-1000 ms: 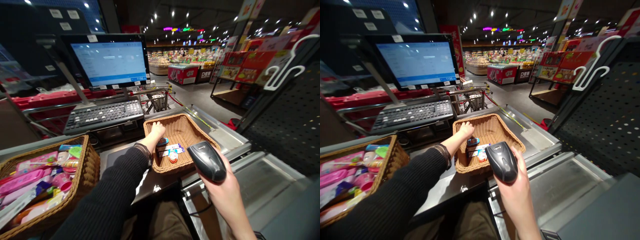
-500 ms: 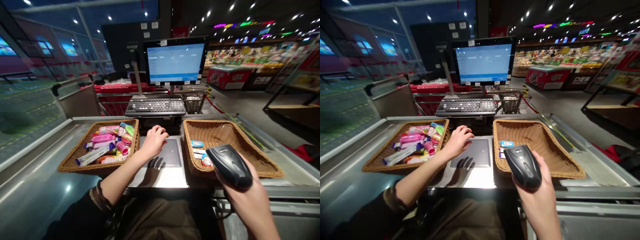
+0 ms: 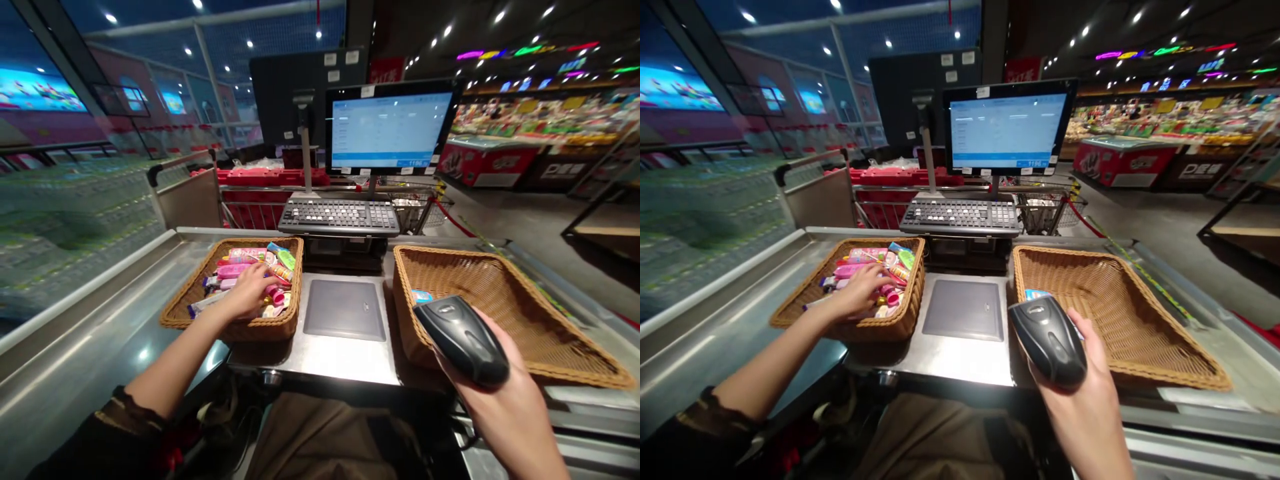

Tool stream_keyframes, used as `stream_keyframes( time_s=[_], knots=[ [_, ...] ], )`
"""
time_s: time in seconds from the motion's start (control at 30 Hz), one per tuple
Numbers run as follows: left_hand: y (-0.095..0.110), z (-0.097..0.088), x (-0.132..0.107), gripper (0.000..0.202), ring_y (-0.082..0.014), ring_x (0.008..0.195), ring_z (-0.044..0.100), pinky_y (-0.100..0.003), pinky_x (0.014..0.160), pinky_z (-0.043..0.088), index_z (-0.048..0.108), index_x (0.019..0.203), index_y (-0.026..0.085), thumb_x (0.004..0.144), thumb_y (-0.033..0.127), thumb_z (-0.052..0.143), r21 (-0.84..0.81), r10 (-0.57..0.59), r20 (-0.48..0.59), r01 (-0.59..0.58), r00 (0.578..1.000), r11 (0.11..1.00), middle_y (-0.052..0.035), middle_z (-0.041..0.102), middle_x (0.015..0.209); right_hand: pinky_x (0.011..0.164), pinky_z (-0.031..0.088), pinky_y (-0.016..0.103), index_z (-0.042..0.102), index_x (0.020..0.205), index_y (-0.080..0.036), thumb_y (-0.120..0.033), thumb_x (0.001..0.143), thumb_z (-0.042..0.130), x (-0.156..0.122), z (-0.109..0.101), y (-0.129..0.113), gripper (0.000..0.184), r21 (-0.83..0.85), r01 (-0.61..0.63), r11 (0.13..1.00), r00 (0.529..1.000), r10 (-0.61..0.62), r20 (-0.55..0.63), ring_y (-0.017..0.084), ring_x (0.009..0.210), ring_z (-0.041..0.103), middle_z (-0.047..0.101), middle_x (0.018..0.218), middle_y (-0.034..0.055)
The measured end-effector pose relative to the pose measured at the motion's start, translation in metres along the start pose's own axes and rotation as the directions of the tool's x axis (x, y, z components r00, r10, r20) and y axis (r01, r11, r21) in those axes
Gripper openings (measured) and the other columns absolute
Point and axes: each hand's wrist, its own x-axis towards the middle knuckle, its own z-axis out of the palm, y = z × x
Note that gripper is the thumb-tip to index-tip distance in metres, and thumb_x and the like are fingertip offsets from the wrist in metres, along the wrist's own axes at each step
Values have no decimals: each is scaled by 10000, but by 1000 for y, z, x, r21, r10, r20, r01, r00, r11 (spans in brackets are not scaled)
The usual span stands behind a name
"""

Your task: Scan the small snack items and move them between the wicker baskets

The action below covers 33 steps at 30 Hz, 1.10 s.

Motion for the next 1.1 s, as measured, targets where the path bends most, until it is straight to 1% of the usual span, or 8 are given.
stream_keyframes(
  time_s=[0.07,0.2,0.3,0.47,0.63,0.93,1.0,1.1],
  knots=[
    [9,4,1,498,-348,1313,433,-549,1082,374,690,1210,287,760,95,596,0,54,52,-55,997,999,-104,594,1269,1130,413,492,572,1305,-241,-538,761,693,0,0,-2,632,-8,26,1000,1000,-26,12,331,1251,587,564,1408,103],
    [6,8,12,551,-403,1399,350,-635,1116,290,665,1260,269,733,111,634,42,9,101,-14,995,999,-137,544,1380,1140,388,523,527,1357,-253,-513,742,710,0,-3,-3,693,6,0,1000,999,0,53,346,1259,579,558,1414,117],
    [-6,7,19,455,-391,1386,372,-620,1119,281,714,1177,278,762,121,613,60,-10,131,2,991,998,-128,591,1300,1140,379,545,504,1382,-257,-512,740,710,-1,-5,-3,721,26,-38,999,997,36,65,357,1259,579,549,1426,124],
    [-15,-1,21,290,-358,1355,400,-605,1117,242,707,1118,292,861,217,596,-1,68,162,-68,985,998,-85,653,1240,1142,375,555,502,1386,-258,-511,740,712,-1,-7,0,724,6,-21,1000,998,20,58,362,1270,571,554,1422,126],
    [-12,-2,23,326,-328,1318,432,-603,1136,203,654,1140,261,814,241,643,-10,53,242,-52,969,999,-68,671,1232,1148,379,542,485,1404,-256,-502,749,718,0,-9,3,737,14,-10,1000,999,9,49,350,1272,576,563,1413,123],
    [-13,-9,23,279,-354,1324,453,-641,1142,167,691,1117,267,853,345,647,25,84,196,-90,977,996,-79,705,1205,1151,376,549,512,1380,-254,-479,754,724,2,-11,-4,699,35,-19,999,999,17,44,347,1261,582,557,1420,121],
    [-12,-14,21,295,-358,1337,448,-662,1143,156,683,1139,265,860,350,642,28,65,141,-70,988,997,-92,701,1227,1160,371,534,500,1395,-260,-459,762,724,3,-9,-4,700,48,-1,999,998,-2,59,335,1272,575,553,1425,113],
    [-4,-20,20,318,-343,1347,448,-708,1142,106,657,1184,288,873,335,612,30,79,-24,-78,997,997,-81,674,1290,1173,369,489,506,1392,-256,-432,786,718,4,-5,-4,666,38,62,997,993,-65,93,314,1303,554,528,1451,109]
  ],
)
